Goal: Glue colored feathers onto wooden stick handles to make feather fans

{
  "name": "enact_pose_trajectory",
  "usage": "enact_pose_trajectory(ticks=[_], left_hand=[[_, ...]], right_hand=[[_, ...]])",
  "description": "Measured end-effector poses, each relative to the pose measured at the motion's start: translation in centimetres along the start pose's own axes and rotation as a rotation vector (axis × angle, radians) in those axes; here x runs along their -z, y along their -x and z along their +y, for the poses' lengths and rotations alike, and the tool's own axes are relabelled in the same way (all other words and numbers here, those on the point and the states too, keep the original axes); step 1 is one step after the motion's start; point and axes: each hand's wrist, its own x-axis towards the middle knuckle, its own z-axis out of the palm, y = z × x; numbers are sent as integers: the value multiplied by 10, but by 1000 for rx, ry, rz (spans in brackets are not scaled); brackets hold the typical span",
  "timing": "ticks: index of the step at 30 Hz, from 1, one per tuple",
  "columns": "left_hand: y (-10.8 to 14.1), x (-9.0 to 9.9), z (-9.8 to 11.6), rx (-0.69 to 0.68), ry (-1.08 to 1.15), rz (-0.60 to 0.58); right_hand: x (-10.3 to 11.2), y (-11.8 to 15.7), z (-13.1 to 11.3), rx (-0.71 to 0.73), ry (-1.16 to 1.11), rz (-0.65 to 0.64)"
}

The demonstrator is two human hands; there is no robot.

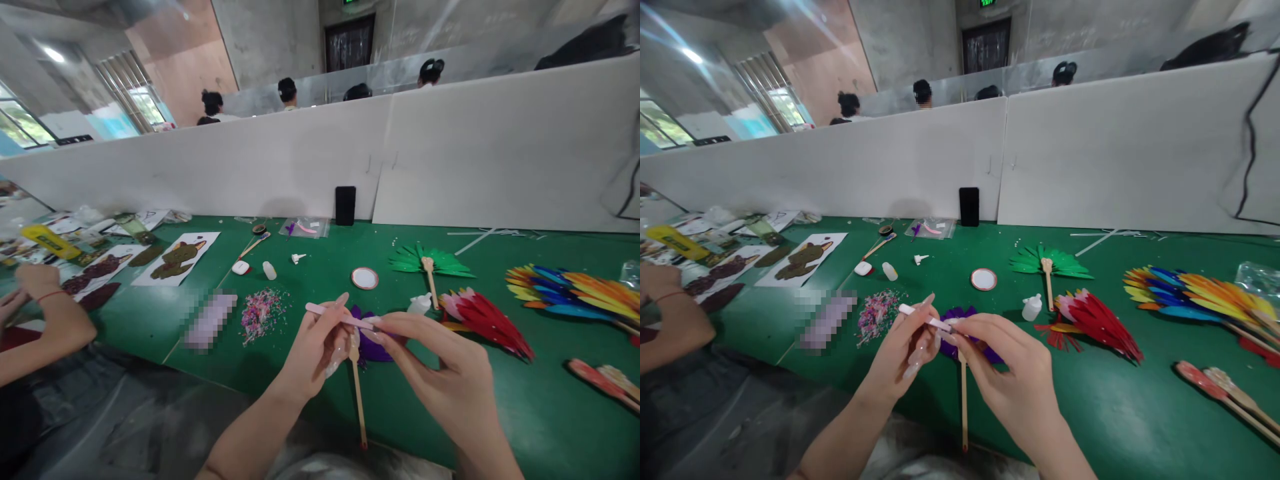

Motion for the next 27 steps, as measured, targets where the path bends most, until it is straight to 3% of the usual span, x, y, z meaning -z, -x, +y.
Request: enact_pose_trajectory(ticks=[12,27], left_hand=[[2,-2,1,-32,31,37],[5,11,3,-185,-49,24]], right_hand=[[1,2,-5,-184,-24,-60],[-21,-6,-8,-501,-359,-93]])
